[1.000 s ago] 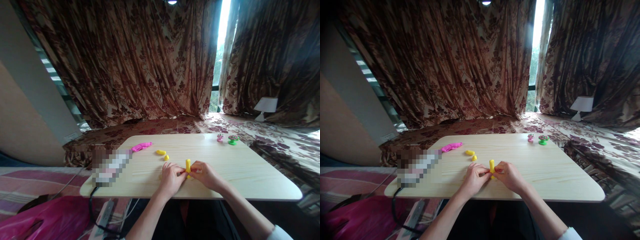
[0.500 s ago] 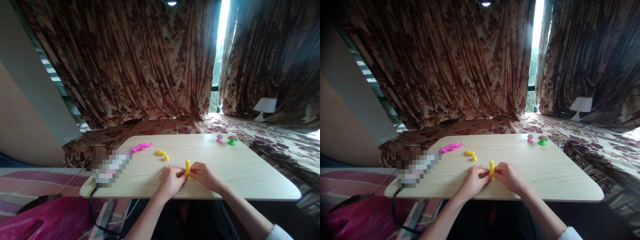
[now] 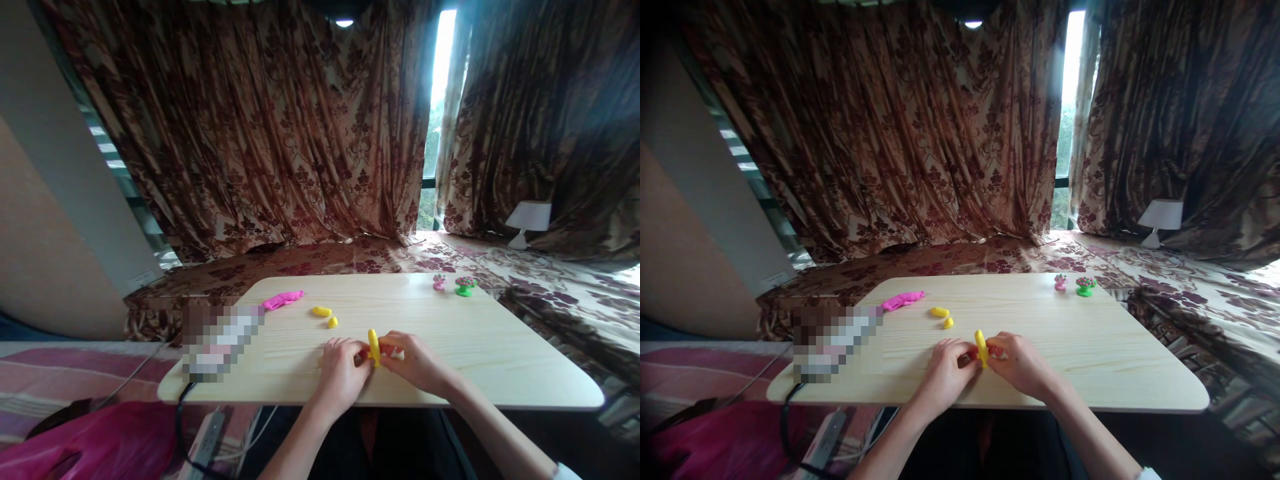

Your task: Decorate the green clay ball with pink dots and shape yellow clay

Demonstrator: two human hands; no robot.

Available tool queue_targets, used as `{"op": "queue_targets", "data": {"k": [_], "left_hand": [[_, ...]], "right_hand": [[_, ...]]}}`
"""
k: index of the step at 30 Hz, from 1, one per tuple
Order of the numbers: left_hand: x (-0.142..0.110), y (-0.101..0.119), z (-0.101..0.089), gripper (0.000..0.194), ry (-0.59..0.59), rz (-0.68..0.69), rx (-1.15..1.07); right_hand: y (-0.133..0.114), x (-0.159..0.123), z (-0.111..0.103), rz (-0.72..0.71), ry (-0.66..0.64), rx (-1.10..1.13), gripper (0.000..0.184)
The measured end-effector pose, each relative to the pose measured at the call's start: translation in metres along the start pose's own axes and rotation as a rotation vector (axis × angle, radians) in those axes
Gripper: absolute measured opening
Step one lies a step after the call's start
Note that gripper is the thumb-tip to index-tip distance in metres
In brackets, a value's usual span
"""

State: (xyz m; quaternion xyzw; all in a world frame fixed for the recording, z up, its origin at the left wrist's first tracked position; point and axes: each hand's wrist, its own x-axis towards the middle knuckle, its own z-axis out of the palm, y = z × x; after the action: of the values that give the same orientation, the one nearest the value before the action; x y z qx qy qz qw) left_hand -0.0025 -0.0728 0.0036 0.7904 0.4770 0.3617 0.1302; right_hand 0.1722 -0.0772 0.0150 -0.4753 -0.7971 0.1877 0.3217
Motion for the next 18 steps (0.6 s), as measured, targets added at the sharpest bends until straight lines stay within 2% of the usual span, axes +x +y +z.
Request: {"op": "queue_targets", "data": {"k": [12,18], "left_hand": [[0.0046,-0.0031,-0.003,0.013,-0.062,0.02,0.036],[0.0052,-0.0019,-0.0031,0.012,-0.051,0.048,0.069]], "right_hand": [[0.0023,0.0009,0.0053,-0.036,0.038,-0.034,0.017],[0.0034,-0.0023,0.0079,0.019,0.031,0.036,0.017]]}}
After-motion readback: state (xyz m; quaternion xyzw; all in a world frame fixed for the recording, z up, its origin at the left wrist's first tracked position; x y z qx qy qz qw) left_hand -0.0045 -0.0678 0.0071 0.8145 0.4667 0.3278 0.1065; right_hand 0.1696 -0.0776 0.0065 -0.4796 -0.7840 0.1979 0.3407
